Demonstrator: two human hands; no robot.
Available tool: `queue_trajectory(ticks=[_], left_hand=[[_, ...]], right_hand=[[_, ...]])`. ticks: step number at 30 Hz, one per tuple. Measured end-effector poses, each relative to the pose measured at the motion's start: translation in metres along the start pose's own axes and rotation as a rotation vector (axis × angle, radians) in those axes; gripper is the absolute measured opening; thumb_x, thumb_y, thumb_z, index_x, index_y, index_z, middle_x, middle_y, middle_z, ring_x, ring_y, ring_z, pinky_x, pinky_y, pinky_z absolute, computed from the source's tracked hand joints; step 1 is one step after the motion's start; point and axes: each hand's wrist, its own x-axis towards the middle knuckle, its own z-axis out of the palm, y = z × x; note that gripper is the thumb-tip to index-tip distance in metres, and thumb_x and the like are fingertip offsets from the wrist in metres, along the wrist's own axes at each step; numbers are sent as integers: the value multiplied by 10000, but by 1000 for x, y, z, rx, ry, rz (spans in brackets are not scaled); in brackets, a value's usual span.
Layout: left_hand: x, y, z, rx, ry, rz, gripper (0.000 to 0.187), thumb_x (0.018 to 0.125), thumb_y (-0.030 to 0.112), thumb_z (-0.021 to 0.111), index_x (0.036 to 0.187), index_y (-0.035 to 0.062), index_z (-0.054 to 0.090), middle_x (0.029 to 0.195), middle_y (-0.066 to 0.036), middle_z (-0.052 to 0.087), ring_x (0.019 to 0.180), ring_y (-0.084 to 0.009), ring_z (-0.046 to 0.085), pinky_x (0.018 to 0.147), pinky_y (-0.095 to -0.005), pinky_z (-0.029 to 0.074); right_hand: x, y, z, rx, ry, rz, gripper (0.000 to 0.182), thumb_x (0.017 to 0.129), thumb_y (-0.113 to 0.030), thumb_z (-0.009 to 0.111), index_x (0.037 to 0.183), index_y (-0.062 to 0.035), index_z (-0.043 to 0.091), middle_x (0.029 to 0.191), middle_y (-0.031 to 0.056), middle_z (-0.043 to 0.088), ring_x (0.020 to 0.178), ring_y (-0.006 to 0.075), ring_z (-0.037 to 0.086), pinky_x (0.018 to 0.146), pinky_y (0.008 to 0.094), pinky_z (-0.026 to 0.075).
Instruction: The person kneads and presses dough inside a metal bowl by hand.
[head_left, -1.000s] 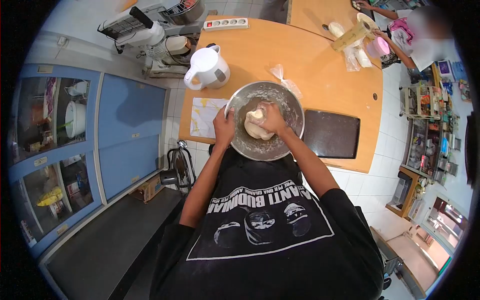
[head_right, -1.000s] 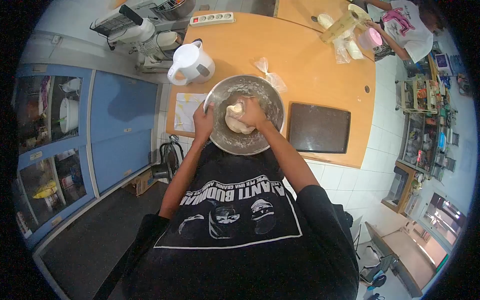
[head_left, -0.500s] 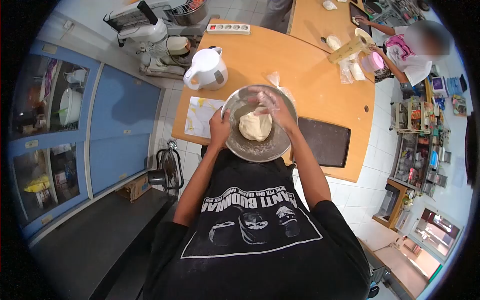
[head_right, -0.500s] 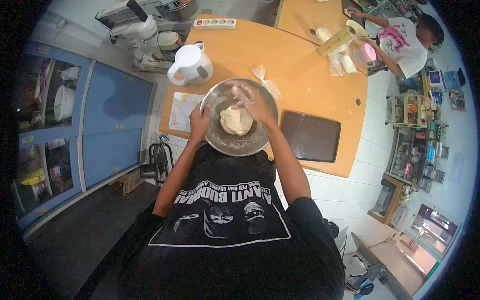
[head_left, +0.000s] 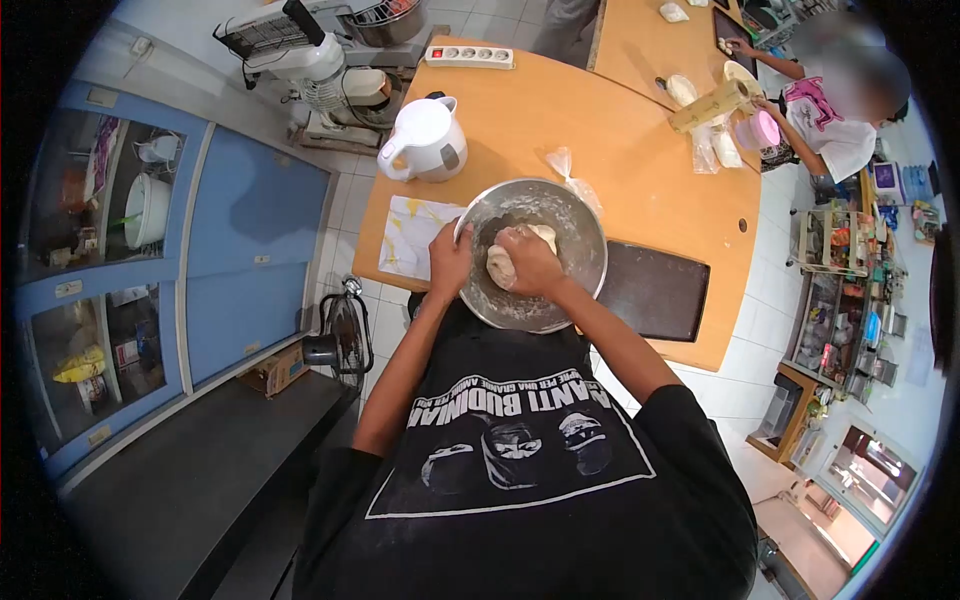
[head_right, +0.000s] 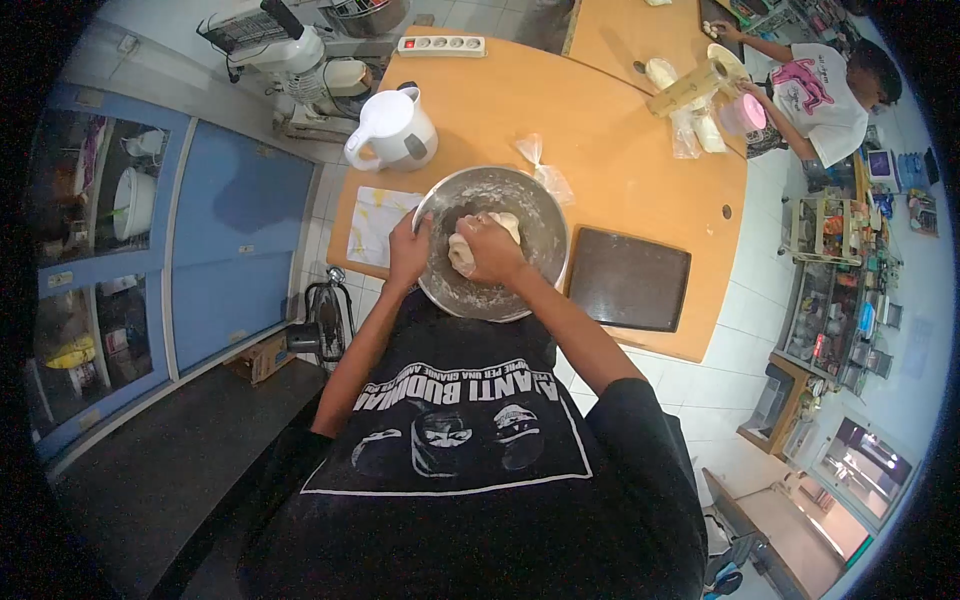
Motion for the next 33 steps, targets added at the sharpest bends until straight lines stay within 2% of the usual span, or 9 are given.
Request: queue_trajectory(ticks=[6,9,12,19,21,24,28,30,33], left_hand=[[0,6,1,57,7,-11,277,1039,184,613,1206,-23,689,1038,-230,737,949,-343,724,846,-414,542],[0,6,-1,71,3,7,278,1040,182,611,1203,-29,687,1041,-232,737,955,-349,724,846,-418,540],[1,4,-2,45,-32,-26,333,1048,210,598,1260,-35,674,1080,-223,749,1000,-253,713,893,-384,532],[0,9,-3,80,-24,31,277,1034,177,596,1207,-20,687,1024,-233,738,950,-323,715,845,-408,536],[0,9,-2,73,2,89,240,1022,149,601,1166,-17,696,993,-249,725,922,-392,719,814,-429,541],[0,0,-1,58,-12,107,240,1025,152,593,1155,-23,694,983,-254,722,914,-405,713,805,-438,537],[-2,-4,-2,55,-20,110,245,1027,153,593,1159,-30,689,981,-260,718,917,-427,700,803,-451,531],[-2,-6,-1,67,-16,108,246,1027,154,594,1158,-32,688,980,-262,717,919,-434,696,805,-454,529],[-2,-11,2,45,2,111,245,1027,159,600,1150,-32,690,982,-264,716,930,-441,694,814,-461,530]], right_hand=[[6,-3,17,-138,213,36,550,785,-469,782,1101,-60,595,978,192,714,1006,387,689,859,505,556],[13,-9,5,-102,57,148,519,796,-484,770,1051,-63,605,920,176,719,947,364,700,801,497,562],[14,-6,8,-106,133,102,488,788,-471,774,997,-65,603,881,175,715,898,361,702,773,502,563],[7,-11,0,7,9,74,562,773,-402,792,1159,-40,602,1127,234,681,1163,376,636,946,493,535],[-3,-21,1,-57,261,-10,750,753,-302,823,1380,-39,505,1403,249,558,1424,419,437,1167,530,390],[-9,-16,1,-30,89,-44,933,726,-318,848,1510,-58,413,1584,212,397,1548,388,265,1255,628,198],[-19,-26,-9,-189,-100,77,937,713,-316,861,1517,-105,431,1588,185,405,1548,365,285,1195,769,128],[-23,-21,-3,-110,-11,73,779,850,-498,742,1501,-163,473,1514,157,494,1500,373,365,1118,856,49],[-24,-14,-2,-64,-58,107,736,858,-506,725,1479,-183,498,1448,127,552,1429,359,459,1118,834,95]])
